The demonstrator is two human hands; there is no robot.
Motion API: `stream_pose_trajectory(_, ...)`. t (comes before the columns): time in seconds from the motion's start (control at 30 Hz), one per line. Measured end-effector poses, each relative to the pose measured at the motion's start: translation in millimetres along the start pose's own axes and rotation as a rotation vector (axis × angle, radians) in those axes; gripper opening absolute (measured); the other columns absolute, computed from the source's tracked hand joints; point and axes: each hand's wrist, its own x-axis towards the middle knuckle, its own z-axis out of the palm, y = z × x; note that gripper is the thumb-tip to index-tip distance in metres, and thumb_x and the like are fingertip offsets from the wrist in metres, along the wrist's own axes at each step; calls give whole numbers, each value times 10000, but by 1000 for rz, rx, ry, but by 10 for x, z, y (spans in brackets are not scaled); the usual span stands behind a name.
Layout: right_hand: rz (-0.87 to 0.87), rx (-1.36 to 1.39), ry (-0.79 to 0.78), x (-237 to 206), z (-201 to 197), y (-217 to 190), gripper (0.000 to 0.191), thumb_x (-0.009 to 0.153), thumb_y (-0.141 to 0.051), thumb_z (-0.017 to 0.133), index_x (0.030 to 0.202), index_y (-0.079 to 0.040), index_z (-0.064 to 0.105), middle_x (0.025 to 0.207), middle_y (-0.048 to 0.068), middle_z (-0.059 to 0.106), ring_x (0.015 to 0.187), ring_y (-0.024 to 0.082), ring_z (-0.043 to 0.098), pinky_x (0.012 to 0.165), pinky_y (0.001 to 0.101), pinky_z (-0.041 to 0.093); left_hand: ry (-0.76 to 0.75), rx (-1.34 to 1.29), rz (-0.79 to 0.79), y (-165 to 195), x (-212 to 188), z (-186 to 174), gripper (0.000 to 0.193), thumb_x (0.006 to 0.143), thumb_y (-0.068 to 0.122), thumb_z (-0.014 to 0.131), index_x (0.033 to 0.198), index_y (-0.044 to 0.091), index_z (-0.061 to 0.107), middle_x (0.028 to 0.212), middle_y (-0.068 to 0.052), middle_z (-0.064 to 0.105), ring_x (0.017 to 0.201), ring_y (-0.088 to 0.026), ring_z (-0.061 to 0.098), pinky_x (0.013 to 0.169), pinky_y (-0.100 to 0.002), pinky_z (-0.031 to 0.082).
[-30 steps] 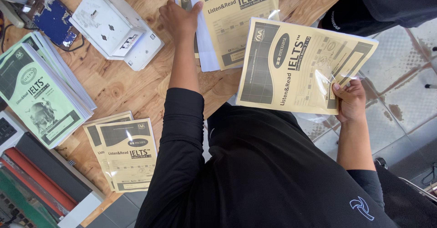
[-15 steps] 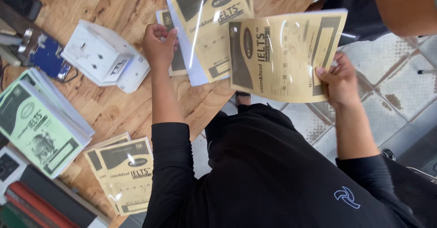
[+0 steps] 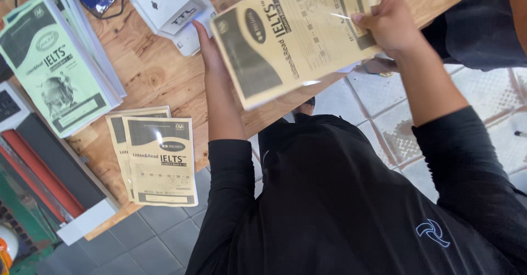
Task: The person repeatedly picks up IELTS student books from a wooden table, opens them, flips through pages, and places them back. The person also stacks some books together and handles them one at a time.
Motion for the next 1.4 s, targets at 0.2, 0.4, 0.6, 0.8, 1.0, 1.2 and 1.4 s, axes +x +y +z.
stream_pose_trajectory(0.2, -79, -215, 35, 211, 159, 422, 281, 1063, 45, 643, 1282, -35, 486, 1087, 176, 753, 937, 177, 718, 767, 321, 573, 5, 603, 125, -228, -150, -38, 479, 904, 220, 784, 1293, -10, 627, 1261, -132, 702, 1135, -248, 683, 984, -373, 551)
stream_pose_trajectory(0.4, 146, 143, 138, -136, 112, 532, 429, 1022, -31, 665, 1393, -66, 451, 1168, 180, 693, 949, 229, 709, 701, 385, 572, -9, 1315, 548, -171, -794, 221, 338, 949, 100, 751, 1254, 27, 624, 1062, -102, 771, 963, -169, 754, 845, -317, 574)
stream_pose_trajectory(0.6, -233, 40, -138, -466, 297, 452, 428, 925, 36, 777, 1267, -33, 529, 1191, 105, 677, 1071, 220, 699, 915, 384, 587, -165, 972, 640, 331, -1920, -418, 252, 959, -47, 785, 1168, 1, 654, 1100, -130, 762, 996, -165, 734, 899, -287, 602)
stream_pose_trajectory(0.8, -180, -210, -174, -666, 1260, 533, 142, 939, 6, 731, 1078, -14, 746, 1074, 104, 767, 1017, 176, 702, 915, 317, 564, 198, 920, 816, 282, -2179, -1403, 292, 934, -66, 773, 1197, -29, 650, 1098, -120, 711, 1009, -169, 671, 954, -295, 538)
stream_pose_trajectory(1.0, -429, -112, -96, -865, 1961, 832, 232, 927, 34, 722, 1151, 27, 663, 1161, 96, 705, 1121, 177, 656, 1017, 323, 507, 320, 741, 857, -113, -2338, -1772, 392, 887, -23, 746, 1237, 12, 573, 1213, -76, 642, 1129, -149, 616, 1035, -293, 495)
stream_pose_trajectory(1.2, -282, -146, 9, -864, 2043, 1105, 241, 946, 12, 756, 1165, -1, 657, 1131, 84, 710, 1073, 165, 640, 991, 323, 503, 340, 711, 721, -145, -2323, -1924, 262, 902, -73, 759, 1146, -38, 671, 1114, -104, 710, 1041, -180, 676, 990, -340, 546)
stream_pose_trajectory(1.4, -385, -98, 42, -965, 2032, 1251, 350, 892, 41, 736, 1197, 5, 568, 1195, 83, 683, 1159, 163, 597, 1037, 320, 453, 219, 743, 740, -75, -2268, -1947, 431, 810, -64, 804, 1190, -15, 607, 1208, -92, 662, 1154, -162, 629, 1076, -315, 470)
